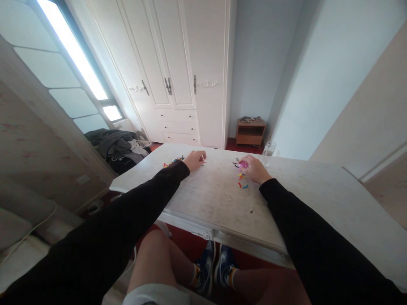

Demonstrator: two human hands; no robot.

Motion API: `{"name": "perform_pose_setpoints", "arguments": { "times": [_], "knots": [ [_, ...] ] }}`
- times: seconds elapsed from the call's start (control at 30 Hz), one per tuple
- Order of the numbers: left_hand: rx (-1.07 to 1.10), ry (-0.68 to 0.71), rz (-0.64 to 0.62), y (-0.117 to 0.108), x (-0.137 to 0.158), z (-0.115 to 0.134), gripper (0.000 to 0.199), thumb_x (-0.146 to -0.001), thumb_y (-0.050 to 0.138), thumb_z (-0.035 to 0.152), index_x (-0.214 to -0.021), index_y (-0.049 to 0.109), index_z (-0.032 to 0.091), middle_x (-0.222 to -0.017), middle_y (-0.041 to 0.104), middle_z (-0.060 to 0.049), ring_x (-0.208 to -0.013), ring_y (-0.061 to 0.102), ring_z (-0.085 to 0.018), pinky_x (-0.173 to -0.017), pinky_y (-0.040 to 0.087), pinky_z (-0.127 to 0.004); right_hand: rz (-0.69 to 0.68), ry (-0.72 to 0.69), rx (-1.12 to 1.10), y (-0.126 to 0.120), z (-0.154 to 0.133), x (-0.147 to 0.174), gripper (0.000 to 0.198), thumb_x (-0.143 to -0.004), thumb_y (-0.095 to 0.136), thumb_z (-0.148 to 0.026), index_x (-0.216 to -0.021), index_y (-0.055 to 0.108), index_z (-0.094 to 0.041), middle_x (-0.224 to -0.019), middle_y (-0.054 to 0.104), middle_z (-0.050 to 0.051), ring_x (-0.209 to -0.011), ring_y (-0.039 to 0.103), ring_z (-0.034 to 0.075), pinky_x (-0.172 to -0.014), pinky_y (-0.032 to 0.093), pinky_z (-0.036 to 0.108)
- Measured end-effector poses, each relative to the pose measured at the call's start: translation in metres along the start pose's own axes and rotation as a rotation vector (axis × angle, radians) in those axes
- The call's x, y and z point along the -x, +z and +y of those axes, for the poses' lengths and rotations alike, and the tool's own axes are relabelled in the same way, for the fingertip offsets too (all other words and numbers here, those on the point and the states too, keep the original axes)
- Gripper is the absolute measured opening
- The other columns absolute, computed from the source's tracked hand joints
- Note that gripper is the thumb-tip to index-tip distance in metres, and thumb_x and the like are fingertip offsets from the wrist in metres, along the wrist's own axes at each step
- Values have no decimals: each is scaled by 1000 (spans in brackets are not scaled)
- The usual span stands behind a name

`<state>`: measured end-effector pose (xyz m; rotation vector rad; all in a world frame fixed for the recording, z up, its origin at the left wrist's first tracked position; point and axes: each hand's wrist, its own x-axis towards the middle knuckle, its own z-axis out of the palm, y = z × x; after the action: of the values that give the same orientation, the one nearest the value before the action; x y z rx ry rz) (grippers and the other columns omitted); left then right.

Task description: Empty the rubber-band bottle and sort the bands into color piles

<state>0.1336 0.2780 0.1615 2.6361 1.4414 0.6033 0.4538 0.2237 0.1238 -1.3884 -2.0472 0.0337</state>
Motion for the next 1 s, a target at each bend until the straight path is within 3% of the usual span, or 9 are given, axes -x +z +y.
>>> {"name": "perform_pose_setpoints", "arguments": {
  "times": [0.17, 0.3, 0.43, 0.57, 0.73, 0.83, 0.9, 1.0],
  "knots": [
    [-151, -185, 7, -49, 20, -48, 18, -76, 65, 12, -91, 75, 17, -84, 78, -5, -81, 72, -21, -82, 54, -31, 37, 22, -3, 1, 2, -1, 21, -85, 64, -16, -101, 77, -17, -106, 72, 12, -95, 67, 27, -89, 53, 37],
    [-298, -206, -9, -58, 33, -59, 20, -79, 64, 17, -93, 78, 18, -94, 80, -8, -93, 74, -26, -90, 54, -35, 113, 30, -13, -1, 1, -2, 24, -85, 59, -14, -104, 74, -18, -106, 72, 13, -95, 67, 28, -90, 53, 39],
    [-202, -143, -6, -35, 28, -32, 21, -83, 65, 21, -99, 78, 17, -103, 79, -11, -102, 73, -29, -97, 55, -39, 277, 50, -54, -9, -9, -4, 22, -88, 56, -18, -104, 71, -19, -104, 70, 14, -96, 66, 30, -91, 53, 42],
    [-12, 123, -92, 5, 7, 18, 36, -90, 67, 25, -122, 73, 12, -121, 77, -15, -114, 72, -30, -108, 54, -42, 448, 32, -120, -19, -20, -4, 19, -89, 56, -23, -106, 66, -21, -108, 69, 13, -103, 65, 30, -94, 53, 44],
    [94, 261, -174, 52, -33, 70, 49, -92, 62, 18, -140, 65, 11, -140, 71, -18, -132, 66, -30, -119, 48, -43, 481, 39, -121, -24, -23, -2, 14, -89, 56, -25, -102, 63, -23, -105, 68, 12, -100, 65, 29, -90, 55, 43],
    [77, 291, -247, 70, -59, 84, 63, -94, 63, 22, -156, 54, 12, -162, 54, -19, -153, 50, -30, -130, 36, -43, 462, 43, -126, -24, -23, -2, 14, -89, 57, -25, -102, 62, -24, -106, 68, 11, -101, 65, 28, -88, 55, 42],
    [72, 273, -288, 80, -72, 87, 67, -96, 64, 28, -160, 50, 13, -168, 48, -19, -157, 44, -31, -130, 34, -46, 451, 37, -131, -23, -23, -2, 13, -89, 56, -25, -101, 62, -24, -106, 68, 11, -102, 66, 28, -87, 56, 41],
    [114, 311, -220, 90, -83, 87, 51, -97, 64, 30, -145, 66, 16, -154, 63, -17, -145, 57, -29, -126, 39, -45, 446, 23, -128, -22, -23, -3, 12, -89, 56, -25, -100, 61, -23, -105, 67, 12, -101, 66, 28, -87, 55, 40]
  ]
}}
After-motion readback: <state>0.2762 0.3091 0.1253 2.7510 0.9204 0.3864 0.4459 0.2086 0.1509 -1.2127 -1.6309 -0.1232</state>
